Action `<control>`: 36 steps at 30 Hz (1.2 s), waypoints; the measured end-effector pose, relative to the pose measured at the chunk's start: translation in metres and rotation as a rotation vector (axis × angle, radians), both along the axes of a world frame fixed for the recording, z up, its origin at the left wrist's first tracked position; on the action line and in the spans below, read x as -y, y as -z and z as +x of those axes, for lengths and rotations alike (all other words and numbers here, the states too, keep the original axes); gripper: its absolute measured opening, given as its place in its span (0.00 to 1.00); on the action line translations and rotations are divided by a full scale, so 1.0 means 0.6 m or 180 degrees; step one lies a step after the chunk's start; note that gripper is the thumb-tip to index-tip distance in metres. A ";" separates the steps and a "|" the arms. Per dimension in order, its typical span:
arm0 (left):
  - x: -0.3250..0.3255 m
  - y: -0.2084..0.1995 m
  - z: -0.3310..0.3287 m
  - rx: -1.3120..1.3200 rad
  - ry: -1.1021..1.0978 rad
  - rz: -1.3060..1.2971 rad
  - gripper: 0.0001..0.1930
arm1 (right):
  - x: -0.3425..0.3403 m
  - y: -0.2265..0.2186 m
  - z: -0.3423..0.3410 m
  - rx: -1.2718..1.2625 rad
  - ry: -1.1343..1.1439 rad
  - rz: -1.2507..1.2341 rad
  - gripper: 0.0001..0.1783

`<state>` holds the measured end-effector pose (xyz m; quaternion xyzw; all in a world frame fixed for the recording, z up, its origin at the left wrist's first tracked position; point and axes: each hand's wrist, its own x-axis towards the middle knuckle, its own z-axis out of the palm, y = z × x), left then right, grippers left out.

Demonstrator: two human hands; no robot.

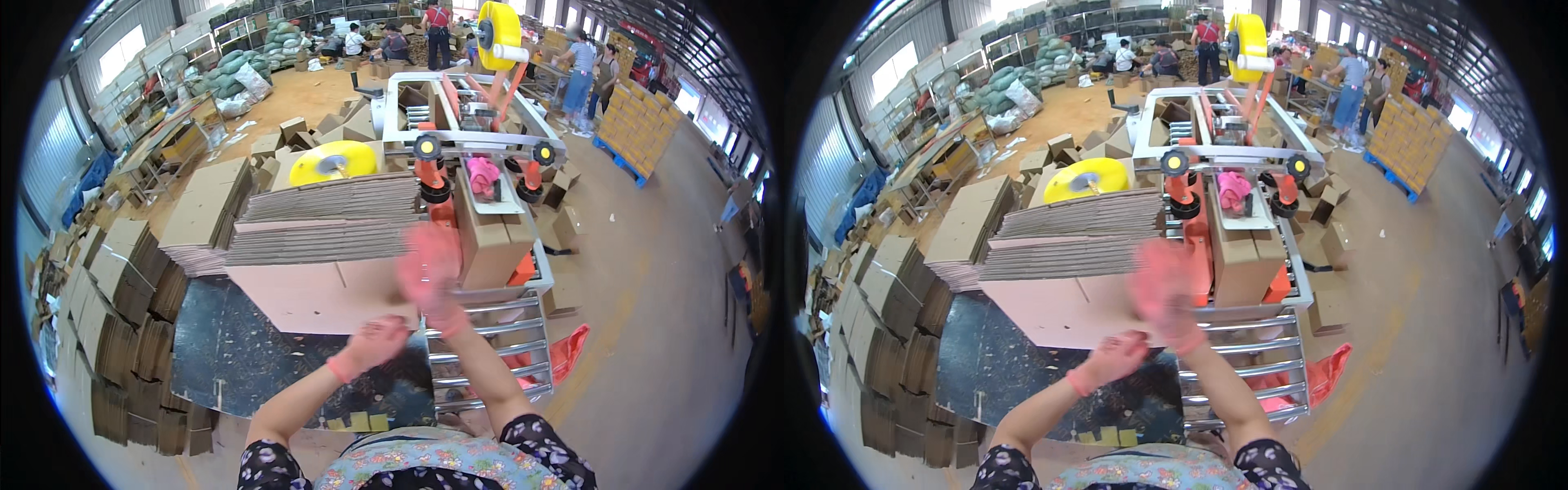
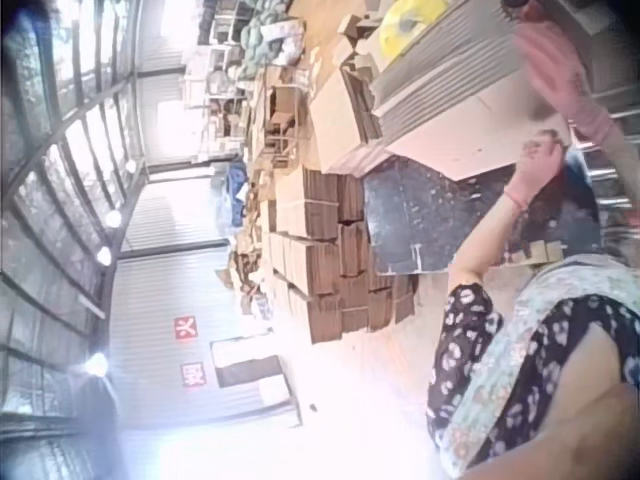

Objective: The person repeatedly picks flat cardboard sheets from a stack, folds them into box shapes by hand, and places the formed boxes onto a conveyor belt. The process is continuous and repetitive throughout the clip.

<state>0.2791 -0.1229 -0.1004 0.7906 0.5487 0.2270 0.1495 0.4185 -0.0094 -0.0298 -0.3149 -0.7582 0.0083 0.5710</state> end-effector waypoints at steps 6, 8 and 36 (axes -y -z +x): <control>0.083 -0.165 -0.225 -0.1486 -0.1669 0.1622 0.27 | 0.046 -0.012 -0.182 0.2409 -0.0036 0.0535 0.35; 0.090 -0.175 -0.271 -0.1341 -0.1080 0.1127 0.27 | 0.067 -0.006 -0.162 0.1840 -0.0840 0.0791 0.25; 0.167 -0.160 -0.090 -0.1422 0.0362 0.1360 0.29 | 0.187 -0.065 0.165 0.2268 0.0133 -0.0298 0.23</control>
